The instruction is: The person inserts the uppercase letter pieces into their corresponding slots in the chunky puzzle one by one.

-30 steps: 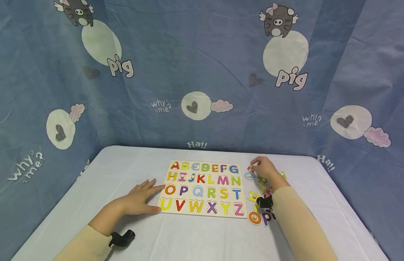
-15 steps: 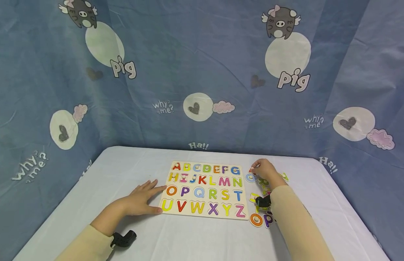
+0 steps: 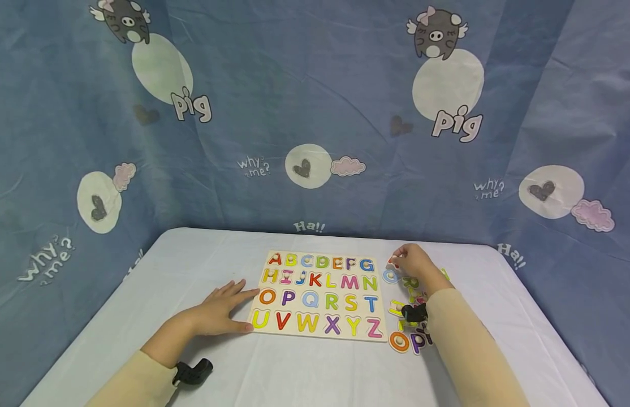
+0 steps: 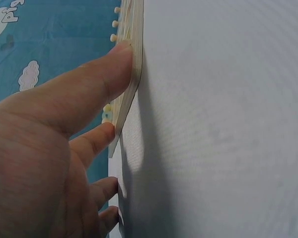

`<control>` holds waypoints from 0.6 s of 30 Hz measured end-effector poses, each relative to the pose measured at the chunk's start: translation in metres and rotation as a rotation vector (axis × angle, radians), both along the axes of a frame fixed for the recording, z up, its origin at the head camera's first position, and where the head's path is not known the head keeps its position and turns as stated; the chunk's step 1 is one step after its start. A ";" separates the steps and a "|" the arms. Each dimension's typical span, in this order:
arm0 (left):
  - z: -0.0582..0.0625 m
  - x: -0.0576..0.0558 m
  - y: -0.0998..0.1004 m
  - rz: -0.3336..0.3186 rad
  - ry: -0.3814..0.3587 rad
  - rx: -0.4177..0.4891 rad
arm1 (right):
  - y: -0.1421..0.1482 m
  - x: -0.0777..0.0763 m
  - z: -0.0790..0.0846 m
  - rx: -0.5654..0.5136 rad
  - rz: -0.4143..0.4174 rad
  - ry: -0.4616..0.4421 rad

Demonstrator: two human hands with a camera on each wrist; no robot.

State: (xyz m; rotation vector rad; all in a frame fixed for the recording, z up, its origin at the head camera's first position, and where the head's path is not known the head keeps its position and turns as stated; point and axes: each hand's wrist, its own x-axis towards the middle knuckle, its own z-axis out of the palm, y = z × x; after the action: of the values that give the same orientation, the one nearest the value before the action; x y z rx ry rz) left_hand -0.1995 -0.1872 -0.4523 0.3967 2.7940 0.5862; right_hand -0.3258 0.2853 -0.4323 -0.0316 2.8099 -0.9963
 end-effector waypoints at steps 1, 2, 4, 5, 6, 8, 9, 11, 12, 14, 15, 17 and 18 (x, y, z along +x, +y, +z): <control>0.001 0.000 0.001 -0.004 -0.005 -0.004 | 0.000 0.001 0.003 -0.008 0.008 0.006; 0.003 0.000 0.001 -0.006 -0.008 -0.004 | -0.001 0.002 0.005 -0.014 0.015 0.008; 0.004 0.000 0.002 -0.008 -0.013 -0.004 | -0.003 0.005 0.010 -0.026 0.032 0.010; 0.004 0.000 0.002 -0.008 -0.018 -0.008 | -0.005 0.006 0.013 -0.028 0.041 0.011; 0.004 0.000 0.002 -0.004 -0.024 -0.017 | -0.007 0.008 0.015 -0.029 0.052 0.013; 0.002 -0.001 0.002 0.000 -0.019 -0.016 | -0.012 0.012 0.020 -0.028 0.071 0.017; 0.001 -0.001 0.002 0.002 -0.017 -0.017 | -0.015 0.013 0.023 -0.030 0.086 0.023; -0.001 -0.002 0.001 0.004 -0.012 -0.014 | -0.022 0.017 0.028 -0.033 0.116 0.032; -0.002 -0.002 0.001 0.005 -0.005 -0.007 | -0.026 0.019 0.030 -0.037 0.132 0.037; -0.005 -0.002 0.000 0.005 0.008 0.006 | -0.033 0.022 0.033 -0.045 0.169 0.043; -0.006 -0.003 0.000 0.004 0.011 0.009 | -0.037 0.023 0.033 -0.047 0.189 0.043; -0.008 -0.004 -0.001 0.004 0.013 0.009 | -0.046 0.025 0.035 -0.057 0.217 0.037; -0.008 -0.004 -0.001 0.003 0.015 0.008 | -0.050 0.026 0.035 -0.064 0.232 0.034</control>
State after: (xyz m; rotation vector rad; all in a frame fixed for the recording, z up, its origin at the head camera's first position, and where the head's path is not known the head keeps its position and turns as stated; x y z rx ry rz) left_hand -0.2037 -0.1884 -0.4608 0.3997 2.8080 0.5979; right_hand -0.2996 0.2351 -0.3976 -0.3767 2.7229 -1.0373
